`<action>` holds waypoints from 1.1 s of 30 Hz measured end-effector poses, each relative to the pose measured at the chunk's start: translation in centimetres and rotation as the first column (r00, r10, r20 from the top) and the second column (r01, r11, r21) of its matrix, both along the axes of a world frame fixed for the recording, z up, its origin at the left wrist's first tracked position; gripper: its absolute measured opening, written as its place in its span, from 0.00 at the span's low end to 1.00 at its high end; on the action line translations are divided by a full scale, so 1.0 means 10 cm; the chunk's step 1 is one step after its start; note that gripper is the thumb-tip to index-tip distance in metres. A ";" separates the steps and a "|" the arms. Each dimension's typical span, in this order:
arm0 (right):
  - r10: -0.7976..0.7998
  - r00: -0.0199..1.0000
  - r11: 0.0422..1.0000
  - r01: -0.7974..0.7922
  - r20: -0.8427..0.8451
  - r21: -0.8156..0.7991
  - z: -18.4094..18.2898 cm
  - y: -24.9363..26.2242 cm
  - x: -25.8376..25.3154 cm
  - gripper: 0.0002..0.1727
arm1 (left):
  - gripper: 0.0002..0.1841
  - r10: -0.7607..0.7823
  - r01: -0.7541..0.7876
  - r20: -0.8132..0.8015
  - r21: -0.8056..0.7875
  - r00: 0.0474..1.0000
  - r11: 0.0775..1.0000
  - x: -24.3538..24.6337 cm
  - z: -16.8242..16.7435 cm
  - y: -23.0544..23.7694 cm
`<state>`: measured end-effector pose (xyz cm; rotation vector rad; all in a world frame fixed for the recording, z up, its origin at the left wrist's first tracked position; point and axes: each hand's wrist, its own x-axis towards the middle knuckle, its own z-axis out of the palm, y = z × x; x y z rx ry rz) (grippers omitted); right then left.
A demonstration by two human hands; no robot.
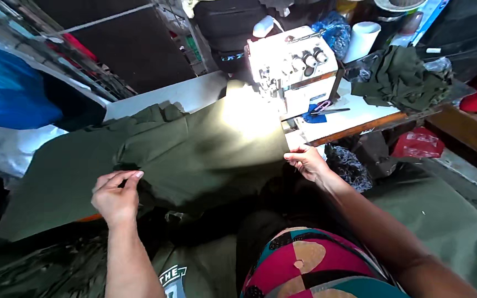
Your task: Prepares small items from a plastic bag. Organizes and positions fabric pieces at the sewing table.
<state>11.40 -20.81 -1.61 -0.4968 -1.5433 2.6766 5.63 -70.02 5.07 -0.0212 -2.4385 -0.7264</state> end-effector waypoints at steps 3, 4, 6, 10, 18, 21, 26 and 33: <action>0.009 0.999 0.999 -0.008 0.033 -0.043 -0.03 0.00 -0.02 0.12 | 0.15 0.040 -0.040 0.011 -0.003 0.999 0.999 -0.01 0.08 -0.05; 0.015 0.999 0.998 -0.012 0.043 -0.054 -0.03 0.00 -0.02 0.12 | 0.14 0.056 -0.055 0.017 -0.050 0.998 0.997 -0.04 0.07 -0.01; 0.022 0.998 0.997 -0.018 0.054 -0.075 -0.05 0.00 -0.02 0.09 | 0.12 0.111 -0.107 0.030 -0.125 0.993 0.986 -0.05 0.06 0.16; 0.052 0.994 0.995 -0.043 0.096 -0.094 -0.08 0.01 -0.03 0.03 | 0.20 0.103 -0.127 -0.126 -0.200 0.987 0.972 0.08 -0.02 0.85; 0.099 0.984 0.994 -0.103 0.146 0.023 -0.11 0.02 -0.09 0.04 | 0.15 -0.631 0.579 -0.080 -0.322 0.772 0.749 0.34 -0.74 2.37; 0.082 0.989 0.994 -0.090 0.121 0.065 -0.09 0.04 -0.10 0.03 | 0.20 -0.667 0.612 -0.103 -0.314 0.738 0.726 0.31 -0.90 2.56; 0.084 0.993 0.996 -0.084 0.085 0.000 0.03 0.01 -0.04 0.06 | 0.45 -0.632 0.500 -0.166 -0.476 0.757 0.724 0.29 -1.21 2.85; 0.053 0.998 0.995 -0.049 -0.046 0.084 -0.06 0.03 0.09 0.04 | 0.36 -0.634 0.472 -0.159 -0.539 0.757 0.698 0.02 -1.16 2.94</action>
